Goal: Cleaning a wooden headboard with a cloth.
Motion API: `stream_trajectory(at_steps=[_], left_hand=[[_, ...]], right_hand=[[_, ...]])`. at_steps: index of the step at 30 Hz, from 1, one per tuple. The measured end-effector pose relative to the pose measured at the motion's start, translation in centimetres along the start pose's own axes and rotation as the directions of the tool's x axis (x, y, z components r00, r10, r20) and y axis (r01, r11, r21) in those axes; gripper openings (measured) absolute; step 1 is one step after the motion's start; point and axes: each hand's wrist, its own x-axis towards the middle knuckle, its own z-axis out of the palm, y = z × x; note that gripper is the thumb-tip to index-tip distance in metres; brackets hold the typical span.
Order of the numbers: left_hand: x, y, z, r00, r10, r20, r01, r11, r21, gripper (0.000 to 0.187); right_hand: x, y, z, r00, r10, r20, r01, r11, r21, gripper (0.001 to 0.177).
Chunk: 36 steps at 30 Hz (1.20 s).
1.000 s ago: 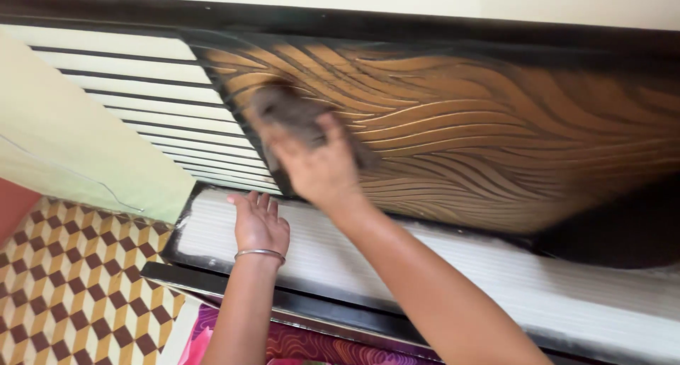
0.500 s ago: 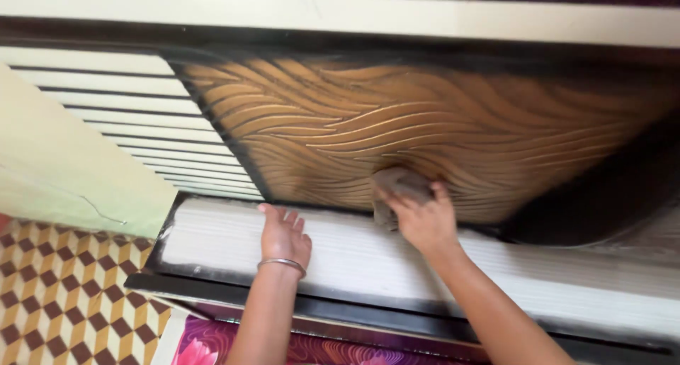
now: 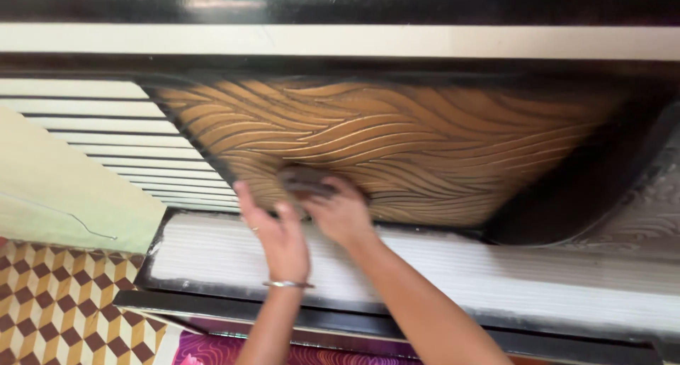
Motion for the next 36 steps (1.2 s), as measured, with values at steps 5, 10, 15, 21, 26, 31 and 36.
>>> stream_trajectory(at_steps=[5,10,15,21,26,31,36], left_hand=[[-2.9,8.5,3.5,0.785,0.507,0.356,-0.57,0.817,0.091,0.073],[-4.2,14.2,10.6,0.455,0.585,0.672,-0.737,0.67,-0.085,0.072],[-5.6,10.2,15.4,0.156,0.502,0.851,-0.784,0.587,-0.202,0.077],[-9.3,4.9,14.7,0.004,0.13,0.992,-0.829,0.555,-0.07,0.082],[-9.9,6.4,12.9,0.07,0.137,0.988,-0.796,0.605,-0.027,0.096],[-7.1,14.0,13.8,0.218,0.513,0.83,-0.815,0.564,-0.135,0.091],[-6.7,13.4,15.5,0.278,0.619,0.735,-0.864,0.496,-0.09,0.084]], right_hand=[[-1.6,5.0,-10.4,0.918,0.342,-0.203,-0.396,0.836,-0.381,0.059],[-3.9,5.8,-17.1,0.788,0.418,-0.451,-0.593,0.711,-0.378,0.073],[-6.3,5.3,-16.7,0.797,0.483,-0.362,-0.599,0.705,-0.379,0.073],[-10.6,3.9,-14.8,0.807,0.542,-0.234,-0.589,0.722,-0.363,0.073],[-14.3,3.0,-13.0,0.806,0.579,-0.127,-0.583,0.734,-0.348,0.073],[-16.8,4.0,-11.2,0.798,0.602,-0.036,-0.575,0.742,-0.344,0.073],[-18.5,5.4,-8.8,0.783,0.617,0.073,-0.567,0.758,-0.324,0.074]])
